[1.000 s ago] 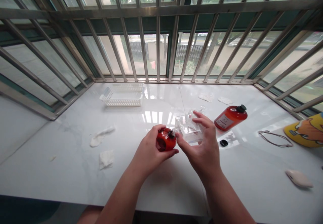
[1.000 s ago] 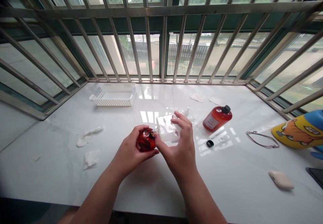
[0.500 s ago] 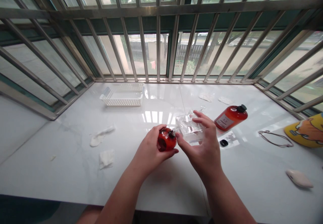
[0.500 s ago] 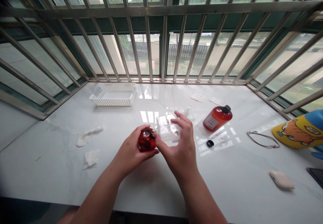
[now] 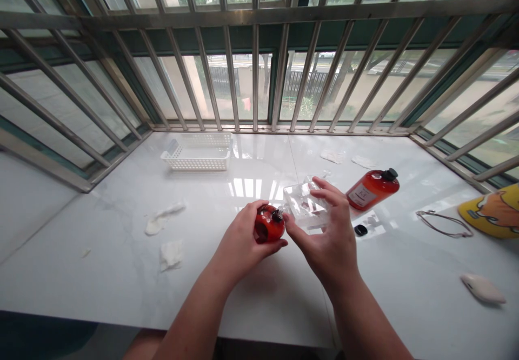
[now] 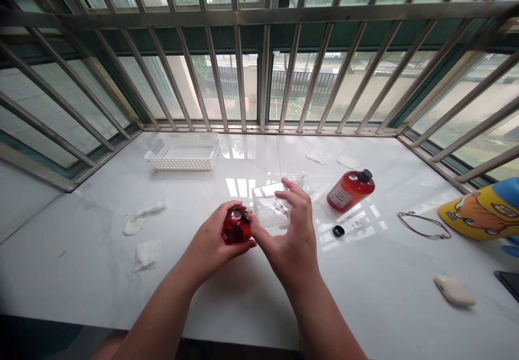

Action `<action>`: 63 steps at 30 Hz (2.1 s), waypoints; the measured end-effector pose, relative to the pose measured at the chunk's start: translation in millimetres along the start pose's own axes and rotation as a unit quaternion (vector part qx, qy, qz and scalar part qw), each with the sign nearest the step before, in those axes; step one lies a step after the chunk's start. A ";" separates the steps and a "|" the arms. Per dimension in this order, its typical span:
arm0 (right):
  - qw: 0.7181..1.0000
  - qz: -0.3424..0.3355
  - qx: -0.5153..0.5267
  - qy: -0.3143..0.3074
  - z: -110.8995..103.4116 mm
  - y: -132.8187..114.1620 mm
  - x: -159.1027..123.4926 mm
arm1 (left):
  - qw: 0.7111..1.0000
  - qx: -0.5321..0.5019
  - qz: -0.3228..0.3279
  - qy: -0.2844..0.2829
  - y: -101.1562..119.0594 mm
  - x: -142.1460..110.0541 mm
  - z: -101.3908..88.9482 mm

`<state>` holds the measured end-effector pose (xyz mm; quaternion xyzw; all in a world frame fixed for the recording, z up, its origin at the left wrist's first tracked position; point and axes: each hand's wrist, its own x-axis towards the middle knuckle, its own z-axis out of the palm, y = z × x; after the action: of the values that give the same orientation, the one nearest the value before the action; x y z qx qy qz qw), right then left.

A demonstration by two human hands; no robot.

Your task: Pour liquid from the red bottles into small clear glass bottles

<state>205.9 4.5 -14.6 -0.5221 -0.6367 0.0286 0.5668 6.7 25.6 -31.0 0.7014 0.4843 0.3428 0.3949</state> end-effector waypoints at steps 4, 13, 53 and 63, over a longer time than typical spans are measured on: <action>1.000 -0.006 -0.005 -0.001 -0.5 -0.9 0.2 | 1.000 -0.003 -0.002 -0.001 -0.1 0.0 0.1; 1.000 -0.001 -0.011 0.008 -1.4 0.3 0.5 | 1.000 0.007 0.005 0.001 -1.2 0.2 0.4; 0.999 -0.025 0.042 0.016 -2.3 -3.1 2.6 | 1.000 0.019 0.006 0.000 -1.8 0.7 0.7; 0.998 -0.046 0.048 0.014 -2.0 1.8 1.5 | 1.000 0.017 0.002 -0.002 0.0 1.3 0.5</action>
<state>208.8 5.2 -14.1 -0.4647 -0.6504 0.0256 0.6004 7.5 26.8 -31.0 0.7099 0.4875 0.3340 0.3832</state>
